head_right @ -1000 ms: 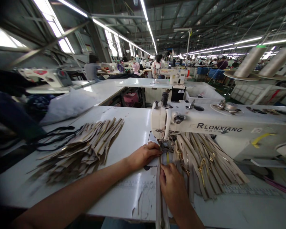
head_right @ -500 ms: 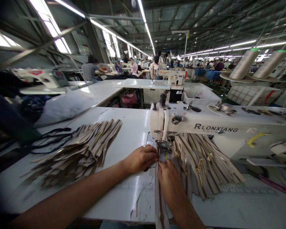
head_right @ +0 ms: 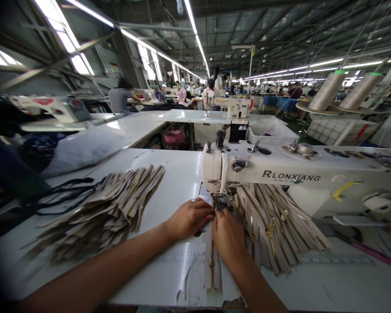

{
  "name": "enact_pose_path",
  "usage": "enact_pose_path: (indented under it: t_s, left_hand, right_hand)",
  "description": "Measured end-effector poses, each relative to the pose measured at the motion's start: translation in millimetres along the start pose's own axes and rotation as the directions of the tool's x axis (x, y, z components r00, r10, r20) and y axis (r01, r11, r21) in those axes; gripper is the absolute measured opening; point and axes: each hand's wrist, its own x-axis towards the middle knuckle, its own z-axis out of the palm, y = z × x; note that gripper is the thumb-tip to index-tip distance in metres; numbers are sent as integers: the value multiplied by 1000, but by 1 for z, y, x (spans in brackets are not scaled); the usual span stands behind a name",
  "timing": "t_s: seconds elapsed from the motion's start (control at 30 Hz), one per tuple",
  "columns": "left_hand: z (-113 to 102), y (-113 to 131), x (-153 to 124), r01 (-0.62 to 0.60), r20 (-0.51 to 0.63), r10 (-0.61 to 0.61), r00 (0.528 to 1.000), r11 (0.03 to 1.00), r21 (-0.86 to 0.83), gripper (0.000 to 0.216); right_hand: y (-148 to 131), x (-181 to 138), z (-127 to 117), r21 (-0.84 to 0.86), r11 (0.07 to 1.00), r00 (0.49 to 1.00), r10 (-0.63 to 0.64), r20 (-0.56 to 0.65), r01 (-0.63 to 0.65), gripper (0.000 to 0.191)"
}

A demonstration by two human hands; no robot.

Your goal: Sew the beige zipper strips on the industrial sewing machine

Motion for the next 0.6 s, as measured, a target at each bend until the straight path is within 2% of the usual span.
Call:
enact_pose_path:
  t_s: [0.6]
  left_hand:
    - [0, -1, 1, 24, 19, -23, 1000, 1000, -11, 21]
  right_hand:
    - [-1, 1, 10, -48, 999, 999, -17, -38, 15, 36]
